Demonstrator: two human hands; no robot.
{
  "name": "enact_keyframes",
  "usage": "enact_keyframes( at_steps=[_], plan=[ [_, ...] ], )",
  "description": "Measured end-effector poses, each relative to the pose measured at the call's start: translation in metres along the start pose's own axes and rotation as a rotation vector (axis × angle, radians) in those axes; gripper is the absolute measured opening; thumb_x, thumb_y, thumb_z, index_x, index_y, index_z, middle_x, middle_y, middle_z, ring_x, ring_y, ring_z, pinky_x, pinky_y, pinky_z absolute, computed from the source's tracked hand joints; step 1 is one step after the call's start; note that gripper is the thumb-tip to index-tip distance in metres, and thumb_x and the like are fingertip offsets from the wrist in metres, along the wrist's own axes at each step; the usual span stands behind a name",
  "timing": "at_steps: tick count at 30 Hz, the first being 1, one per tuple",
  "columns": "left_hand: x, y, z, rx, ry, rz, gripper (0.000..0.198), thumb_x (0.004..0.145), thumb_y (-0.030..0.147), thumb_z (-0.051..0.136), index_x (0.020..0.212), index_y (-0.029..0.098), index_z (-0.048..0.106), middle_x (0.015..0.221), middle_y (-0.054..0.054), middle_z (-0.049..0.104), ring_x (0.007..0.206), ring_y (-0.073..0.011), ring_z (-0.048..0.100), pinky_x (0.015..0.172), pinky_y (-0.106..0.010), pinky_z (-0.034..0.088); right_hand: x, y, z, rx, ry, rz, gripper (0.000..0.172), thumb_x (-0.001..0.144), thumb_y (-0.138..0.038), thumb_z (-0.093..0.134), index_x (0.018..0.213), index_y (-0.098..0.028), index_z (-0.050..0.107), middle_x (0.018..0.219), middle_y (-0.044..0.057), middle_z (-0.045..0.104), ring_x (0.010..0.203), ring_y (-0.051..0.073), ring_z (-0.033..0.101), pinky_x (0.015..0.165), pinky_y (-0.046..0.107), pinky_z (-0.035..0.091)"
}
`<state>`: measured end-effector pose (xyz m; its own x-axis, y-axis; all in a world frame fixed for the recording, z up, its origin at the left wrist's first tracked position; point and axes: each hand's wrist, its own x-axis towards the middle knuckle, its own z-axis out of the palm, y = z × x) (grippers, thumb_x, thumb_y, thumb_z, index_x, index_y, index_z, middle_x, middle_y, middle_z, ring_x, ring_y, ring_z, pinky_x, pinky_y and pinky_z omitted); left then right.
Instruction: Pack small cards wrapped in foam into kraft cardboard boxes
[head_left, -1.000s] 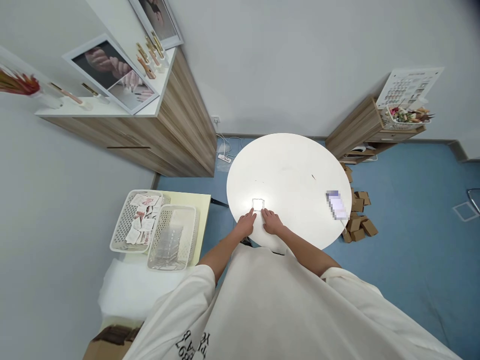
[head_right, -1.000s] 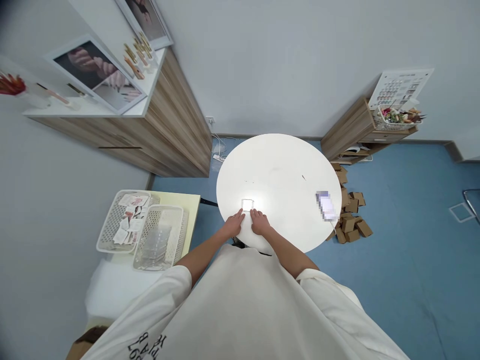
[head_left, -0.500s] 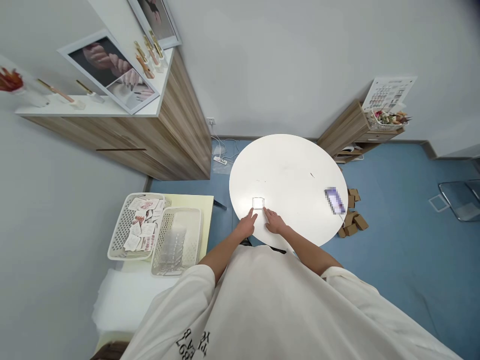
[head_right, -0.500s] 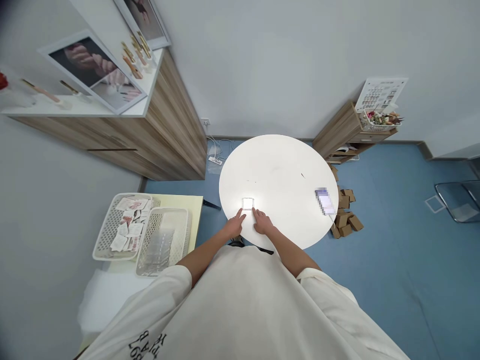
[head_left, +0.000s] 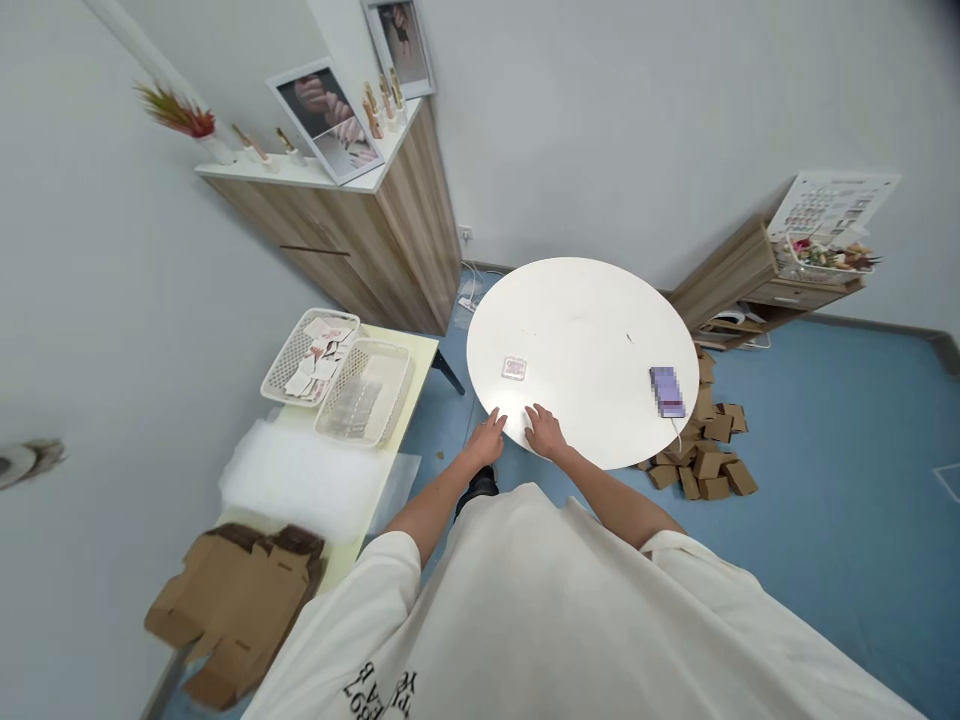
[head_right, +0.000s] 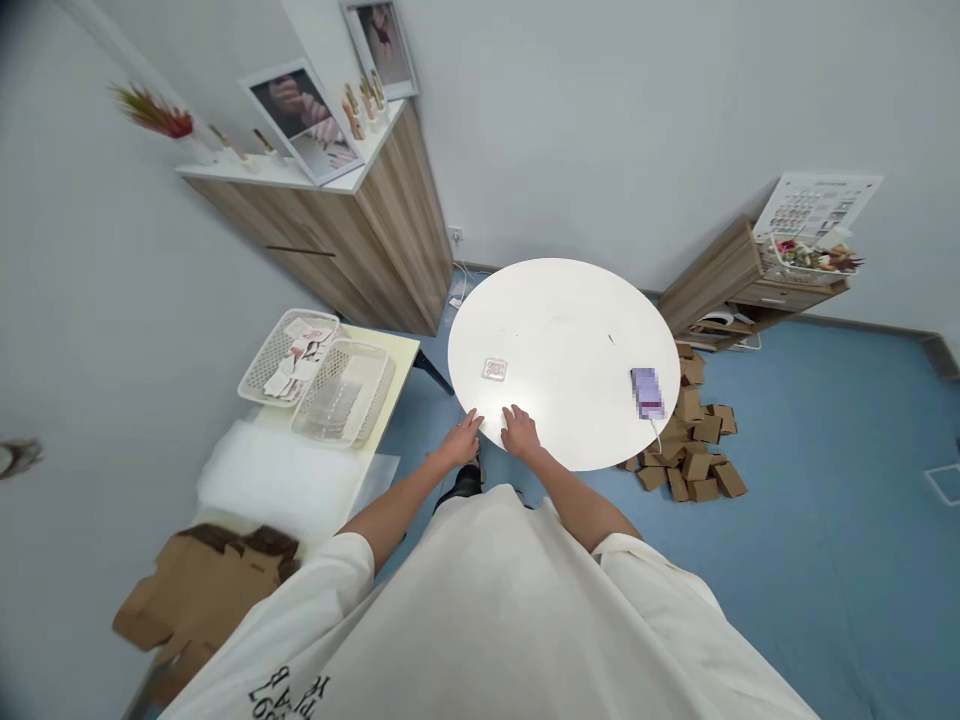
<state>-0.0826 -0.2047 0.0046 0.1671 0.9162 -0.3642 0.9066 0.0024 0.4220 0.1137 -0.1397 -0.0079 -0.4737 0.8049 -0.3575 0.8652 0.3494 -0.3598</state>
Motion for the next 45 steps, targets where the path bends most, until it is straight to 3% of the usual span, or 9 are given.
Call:
enact_keyframes(
  at_steps=[4, 9, 16, 22, 26, 29, 32, 40, 45],
  plan=[
    [-0.050, 0.000, 0.018, -0.035, 0.023, -0.085, 0.063, 0.092, 0.018, 0.041, 0.154, 0.017, 0.030, 0.166, -0.015, 0.018, 0.135, -0.0333, 0.049, 0.102, -0.043, 0.045, -0.026, -0.022, 0.017, 0.005, -0.023, -0.092, 0.059, 0.097, -0.029, 0.042, 0.154, -0.016, 0.034, 0.159, 0.016, 0.031, 0.142, 0.034, 0.033, 0.112, 0.046, 0.033],
    [-0.110, -0.028, 0.027, -0.047, 0.063, -0.183, 0.062, 0.092, 0.020, 0.041, 0.154, 0.018, 0.032, 0.165, -0.014, 0.022, 0.140, -0.0316, 0.044, 0.108, -0.043, 0.041, -0.045, -0.063, 0.036, -0.002, -0.104, -0.186, 0.060, 0.097, -0.031, 0.042, 0.155, -0.017, 0.033, 0.160, 0.016, 0.031, 0.142, 0.034, 0.033, 0.110, 0.046, 0.036],
    [-0.182, -0.095, 0.027, -0.067, 0.132, -0.296, 0.061, 0.093, 0.020, 0.041, 0.153, 0.015, 0.033, 0.163, -0.016, 0.025, 0.139, -0.0293, 0.045, 0.109, -0.040, 0.040, -0.050, -0.137, 0.065, -0.039, -0.169, -0.270, 0.057, 0.098, -0.031, 0.040, 0.153, -0.019, 0.038, 0.158, 0.014, 0.034, 0.138, 0.033, 0.038, 0.108, 0.045, 0.037],
    [-0.251, -0.168, 0.025, -0.023, 0.185, -0.444, 0.055, 0.089, 0.019, 0.049, 0.144, 0.015, 0.044, 0.160, -0.017, 0.032, 0.142, -0.0312, 0.040, 0.112, -0.045, 0.037, -0.053, -0.234, 0.107, -0.025, -0.218, -0.328, 0.053, 0.097, -0.027, 0.044, 0.149, -0.017, 0.044, 0.153, 0.014, 0.041, 0.135, 0.029, 0.042, 0.108, 0.040, 0.037],
    [-0.290, -0.211, 0.029, -0.046, 0.135, -0.473, 0.047, 0.086, 0.017, 0.052, 0.133, 0.017, 0.053, 0.160, -0.019, 0.030, 0.144, -0.0358, 0.035, 0.110, -0.051, 0.037, -0.058, -0.296, 0.139, 0.016, -0.253, -0.325, 0.053, 0.095, -0.025, 0.047, 0.148, -0.017, 0.046, 0.153, 0.014, 0.041, 0.137, 0.028, 0.042, 0.110, 0.039, 0.036],
    [-0.307, -0.232, 0.033, -0.081, 0.069, -0.434, 0.052, 0.083, 0.016, 0.054, 0.135, 0.019, 0.051, 0.161, -0.018, 0.029, 0.146, -0.0363, 0.032, 0.111, -0.054, 0.037, -0.061, -0.325, 0.158, 0.041, -0.264, -0.299, 0.052, 0.094, -0.025, 0.048, 0.146, -0.018, 0.048, 0.152, 0.013, 0.042, 0.137, 0.027, 0.042, 0.110, 0.038, 0.036],
    [-0.313, -0.244, 0.036, -0.084, 0.077, -0.363, 0.055, 0.083, 0.015, 0.053, 0.138, 0.017, 0.048, 0.160, -0.019, 0.031, 0.146, -0.0349, 0.031, 0.112, -0.052, 0.035, -0.064, -0.339, 0.167, 0.049, -0.265, -0.271, 0.051, 0.094, -0.024, 0.049, 0.144, -0.019, 0.049, 0.150, 0.012, 0.045, 0.136, 0.026, 0.043, 0.110, 0.038, 0.037],
    [-0.316, -0.260, 0.037, -0.119, 0.113, -0.279, 0.062, 0.085, 0.009, 0.047, 0.146, 0.014, 0.038, 0.155, -0.020, 0.037, 0.144, -0.0290, 0.037, 0.113, -0.042, 0.037, -0.069, -0.348, 0.172, 0.065, -0.283, -0.214, 0.046, 0.095, -0.023, 0.047, 0.141, -0.017, 0.053, 0.145, 0.013, 0.051, 0.132, 0.025, 0.049, 0.108, 0.035, 0.039],
    [-0.322, -0.262, 0.032, -0.143, 0.130, -0.311, 0.055, 0.085, 0.003, 0.043, 0.138, 0.016, 0.042, 0.137, -0.018, 0.052, 0.123, -0.0265, 0.057, 0.099, -0.037, 0.046, -0.072, -0.351, 0.175, 0.106, -0.282, -0.171, 0.045, 0.096, -0.024, 0.046, 0.139, -0.017, 0.056, 0.138, 0.013, 0.057, 0.123, 0.024, 0.057, 0.105, 0.036, 0.042]
  ],
)
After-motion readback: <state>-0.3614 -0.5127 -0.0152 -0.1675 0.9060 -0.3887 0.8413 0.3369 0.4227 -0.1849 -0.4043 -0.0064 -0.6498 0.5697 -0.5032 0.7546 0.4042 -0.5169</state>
